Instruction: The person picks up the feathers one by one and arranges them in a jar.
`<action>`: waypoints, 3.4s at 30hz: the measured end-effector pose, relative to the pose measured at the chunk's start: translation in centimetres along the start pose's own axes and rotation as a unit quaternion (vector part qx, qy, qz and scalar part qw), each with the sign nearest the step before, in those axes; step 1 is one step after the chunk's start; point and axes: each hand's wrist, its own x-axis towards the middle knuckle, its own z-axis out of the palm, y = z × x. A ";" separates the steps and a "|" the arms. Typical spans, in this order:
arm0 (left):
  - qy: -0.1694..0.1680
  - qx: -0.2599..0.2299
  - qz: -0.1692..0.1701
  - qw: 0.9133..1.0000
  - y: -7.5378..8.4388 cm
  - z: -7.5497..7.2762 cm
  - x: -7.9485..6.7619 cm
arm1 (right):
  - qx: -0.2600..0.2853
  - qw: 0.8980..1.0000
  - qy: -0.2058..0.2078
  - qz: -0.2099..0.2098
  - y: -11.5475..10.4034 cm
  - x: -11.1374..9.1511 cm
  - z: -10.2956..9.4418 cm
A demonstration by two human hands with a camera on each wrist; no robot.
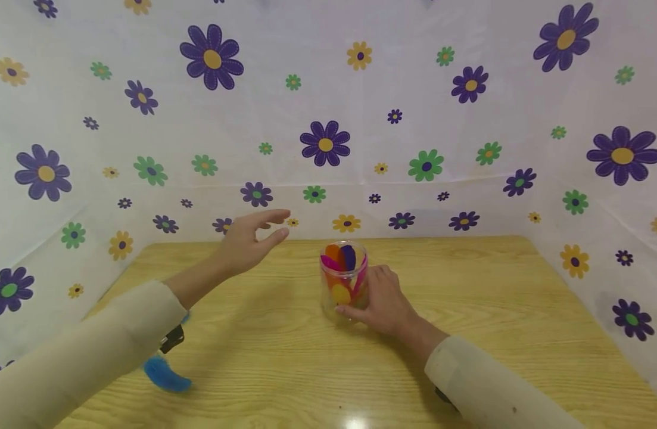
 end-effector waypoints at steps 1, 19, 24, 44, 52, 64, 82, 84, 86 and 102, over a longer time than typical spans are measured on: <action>0.000 0.010 -0.006 1.000 -0.4 -0.5 -0.3 | -0.001 1.000 0.000 0.000 0.0 0.0 0.0; 0.025 0.232 0.076 0.969 -6.8 -6.4 -5.5 | -0.004 1.000 0.003 0.000 -0.1 -0.3 -0.2; 0.006 0.269 0.090 0.959 -8.3 -6.7 -7.2 | -0.002 1.000 0.005 0.000 0.0 -0.3 -0.3; -0.196 0.417 0.141 0.876 -15.9 -10.8 -14.0 | 0.000 1.000 0.003 -0.001 -0.3 -0.1 -0.2; -0.255 0.436 0.127 0.854 -18.2 -10.7 -16.6 | 0.000 1.000 0.001 0.001 -0.6 -0.2 -0.2; -0.291 0.428 0.161 0.840 -19.2 -9.6 -17.9 | -0.004 1.000 0.006 0.008 -0.3 -0.1 0.2; -0.277 0.411 0.161 0.853 -19.0 -10.1 -18.4 | -0.009 1.000 0.002 -0.006 -0.5 0.0 0.2; -0.267 0.412 0.167 0.855 -19.1 -10.1 -18.5 | -0.009 1.000 -0.001 -0.005 -0.6 0.1 0.2; -0.255 0.409 0.167 0.860 -19.0 -10.0 -18.6 | -0.009 1.000 -0.004 -0.004 -0.7 0.0 0.1; -0.128 0.293 -0.015 0.947 -17.2 -8.2 -15.0 | -0.002 1.000 -0.005 0.001 -0.4 0.0 0.1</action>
